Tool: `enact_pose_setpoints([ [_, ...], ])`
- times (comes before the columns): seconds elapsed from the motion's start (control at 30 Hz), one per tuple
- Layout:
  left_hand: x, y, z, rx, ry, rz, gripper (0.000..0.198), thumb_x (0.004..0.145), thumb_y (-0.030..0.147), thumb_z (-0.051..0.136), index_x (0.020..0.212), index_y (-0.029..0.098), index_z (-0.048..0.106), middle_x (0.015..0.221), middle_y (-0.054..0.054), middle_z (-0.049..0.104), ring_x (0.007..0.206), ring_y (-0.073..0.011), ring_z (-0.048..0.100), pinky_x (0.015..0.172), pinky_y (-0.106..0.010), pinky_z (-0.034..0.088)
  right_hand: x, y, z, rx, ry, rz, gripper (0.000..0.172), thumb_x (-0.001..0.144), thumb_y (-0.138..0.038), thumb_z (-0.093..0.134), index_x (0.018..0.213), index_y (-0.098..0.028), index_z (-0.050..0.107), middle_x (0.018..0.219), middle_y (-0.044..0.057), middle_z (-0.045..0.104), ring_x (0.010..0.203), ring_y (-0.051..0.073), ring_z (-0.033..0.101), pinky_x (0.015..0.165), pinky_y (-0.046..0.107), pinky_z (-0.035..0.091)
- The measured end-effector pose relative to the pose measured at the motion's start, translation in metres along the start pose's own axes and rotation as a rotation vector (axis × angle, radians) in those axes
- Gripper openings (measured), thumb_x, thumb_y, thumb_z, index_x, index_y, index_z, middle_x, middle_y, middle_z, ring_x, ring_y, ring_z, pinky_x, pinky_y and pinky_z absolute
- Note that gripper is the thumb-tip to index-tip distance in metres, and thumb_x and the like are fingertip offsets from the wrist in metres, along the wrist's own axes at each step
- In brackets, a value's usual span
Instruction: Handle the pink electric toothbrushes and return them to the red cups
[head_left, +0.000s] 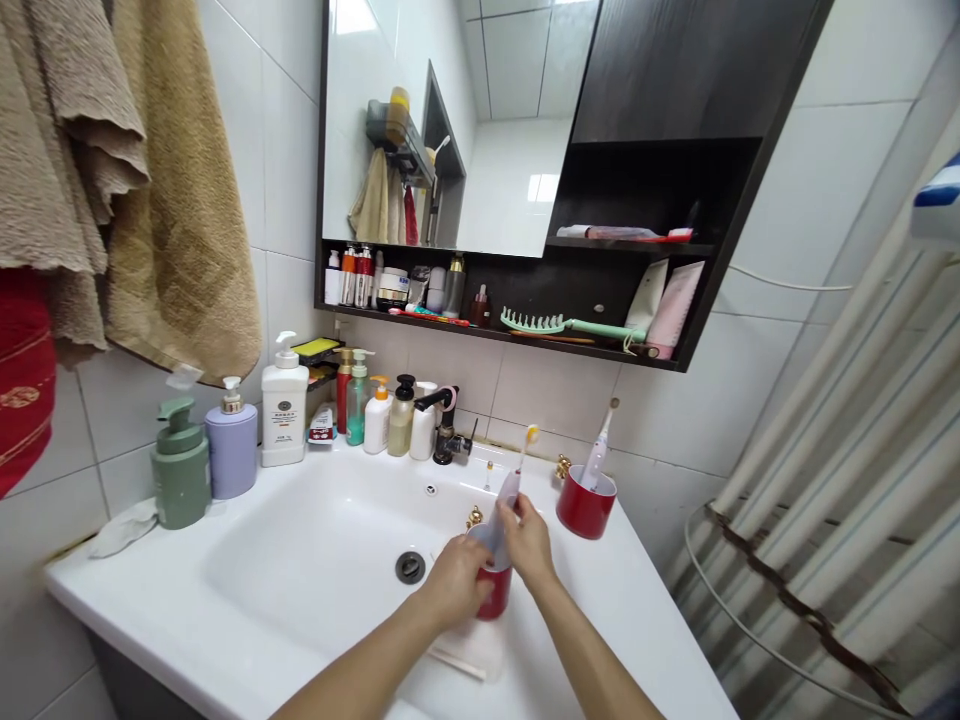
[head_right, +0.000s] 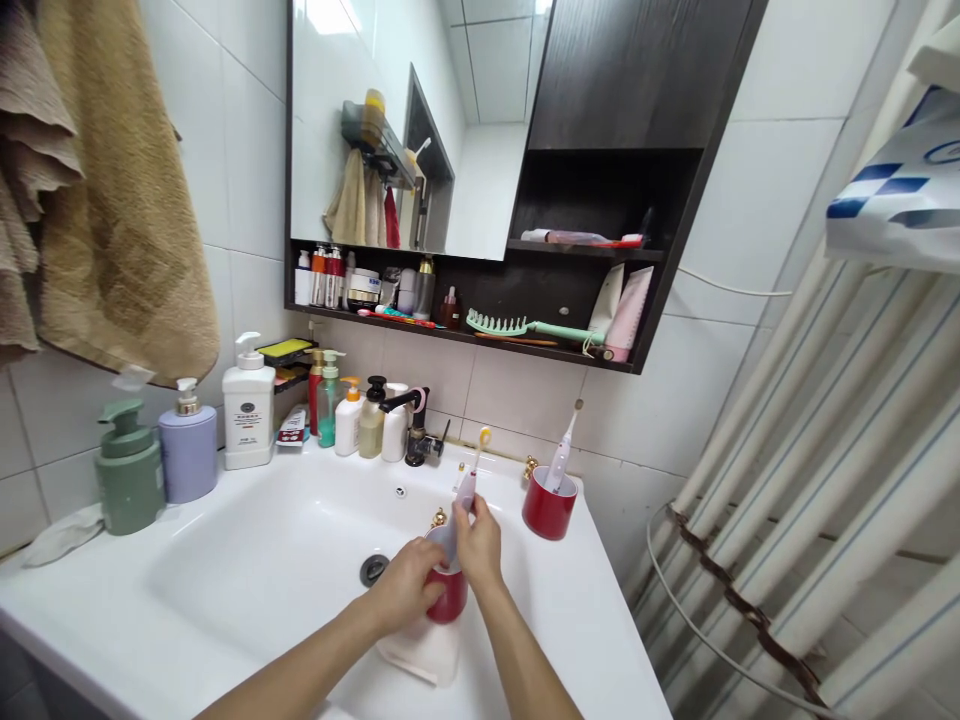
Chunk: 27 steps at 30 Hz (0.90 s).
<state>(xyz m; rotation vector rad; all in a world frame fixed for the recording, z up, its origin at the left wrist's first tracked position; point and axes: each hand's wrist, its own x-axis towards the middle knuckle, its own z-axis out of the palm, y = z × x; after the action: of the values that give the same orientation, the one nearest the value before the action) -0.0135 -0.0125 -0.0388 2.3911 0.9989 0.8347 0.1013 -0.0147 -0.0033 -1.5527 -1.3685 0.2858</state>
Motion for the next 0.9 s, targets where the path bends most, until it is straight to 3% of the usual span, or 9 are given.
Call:
enact_pose_setpoints([
  [0.13, 0.012, 0.007, -0.015, -0.462, 0.359, -0.117, 0.019, 0.067, 0.023, 0.039, 0.080, 0.015, 0.052, 0.084, -0.006, 0.054, 0.081, -0.0145, 0.048, 0.075, -0.027, 0.034, -0.006, -0.029, -0.032, 0.048, 0.078, -0.075, 0.031, 0.073, -0.039, 0.028, 0.085, -0.016, 0.044, 0.080, 0.006, 0.056, 0.072, 0.016, 0.051, 0.063, 0.025, 0.038],
  [0.2, 0.022, 0.015, -0.024, -0.746, 0.449, -0.216, 0.024, 0.069, 0.029, 0.038, 0.082, 0.013, 0.050, 0.083, -0.008, 0.054, 0.079, -0.0142, 0.049, 0.073, -0.027, 0.036, -0.016, -0.035, -0.041, 0.048, 0.027, -0.113, 0.030, 0.071, -0.038, 0.033, 0.089, -0.017, 0.044, 0.077, 0.005, 0.055, 0.067, 0.016, 0.050, 0.061, 0.025, 0.039],
  [0.27, 0.031, 0.022, -0.027, -1.027, 0.464, -0.254, 0.029, 0.069, 0.035, 0.039, 0.084, 0.012, 0.049, 0.082, -0.009, 0.055, 0.077, -0.0143, 0.051, 0.072, -0.028, 0.037, -0.029, -0.033, -0.043, 0.034, -0.087, -0.116, 0.031, 0.070, -0.037, 0.037, 0.093, -0.017, 0.045, 0.076, 0.005, 0.055, 0.064, 0.016, 0.050, 0.058, 0.025, 0.039],
  [0.4, 0.039, 0.027, -0.018, -1.392, 0.306, -0.289, 0.029, 0.062, 0.036, 0.049, 0.075, 0.011, 0.050, 0.067, -0.007, 0.058, 0.064, -0.0136, 0.054, 0.067, -0.028, 0.040, -0.050, -0.016, -0.033, 0.039, -0.243, -0.004, 0.032, 0.070, -0.035, 0.037, 0.095, -0.017, 0.046, 0.071, 0.003, 0.054, 0.060, 0.014, 0.048, 0.057, 0.024, 0.039],
  [0.47, 0.039, 0.023, -0.010, -1.466, 0.281, -0.365, 0.022, 0.059, 0.031, 0.054, 0.068, 0.011, 0.048, 0.059, -0.004, 0.057, 0.058, -0.0120, 0.055, 0.065, -0.027, 0.041, -0.054, -0.009, -0.028, 0.107, -0.328, 0.091, 0.034, 0.069, -0.035, 0.037, 0.096, -0.016, 0.045, 0.066, 0.001, 0.052, 0.055, 0.013, 0.048, 0.051, 0.023, 0.039],
  [0.6, 0.040, 0.010, -0.003, -1.519, 0.380, -0.521, 0.011, 0.062, 0.021, 0.052, 0.061, 0.012, 0.045, 0.052, -0.001, 0.055, 0.051, -0.0090, 0.054, 0.064, -0.025, 0.042, -0.053, -0.002, -0.026, 0.227, -0.608, 0.256, 0.032, 0.072, -0.037, 0.031, 0.091, -0.016, 0.045, 0.056, -0.003, 0.045, 0.038, 0.008, 0.040, 0.035, 0.020, 0.033],
  [0.67, 0.043, 0.006, -0.003, -1.527, 0.421, -0.562, 0.009, 0.063, 0.019, 0.050, 0.060, 0.012, 0.045, 0.052, -0.001, 0.054, 0.051, -0.0091, 0.054, 0.064, -0.024, 0.042, -0.052, 0.000, -0.025, 0.153, -0.592, 0.226, 0.030, 0.072, -0.036, 0.031, 0.090, -0.017, 0.046, 0.056, -0.002, 0.045, 0.039, 0.008, 0.040, 0.037, 0.020, 0.032],
  [0.8, 0.046, 0.002, -0.002, -1.545, 0.495, -0.555, 0.008, 0.065, 0.018, 0.048, 0.059, 0.012, 0.045, 0.052, -0.001, 0.054, 0.050, -0.0092, 0.054, 0.062, -0.024, 0.042, -0.052, 0.002, -0.019, -0.096, -0.379, 0.067, 0.030, 0.070, -0.031, 0.036, 0.096, -0.021, 0.045, 0.061, 0.001, 0.052, 0.056, 0.014, 0.048, 0.051, 0.023, 0.035],
  [0.9, 0.046, 0.002, -0.002, -1.536, 0.531, -0.561, 0.008, 0.065, 0.018, 0.047, 0.059, 0.012, 0.045, 0.050, 0.000, 0.052, 0.048, -0.0089, 0.053, 0.059, -0.024, 0.043, -0.054, 0.000, -0.015, -0.065, -0.423, 0.095, 0.028, 0.071, -0.033, 0.034, 0.091, -0.020, 0.047, 0.057, 0.000, 0.051, 0.049, 0.012, 0.046, 0.047, 0.022, 0.034],
])
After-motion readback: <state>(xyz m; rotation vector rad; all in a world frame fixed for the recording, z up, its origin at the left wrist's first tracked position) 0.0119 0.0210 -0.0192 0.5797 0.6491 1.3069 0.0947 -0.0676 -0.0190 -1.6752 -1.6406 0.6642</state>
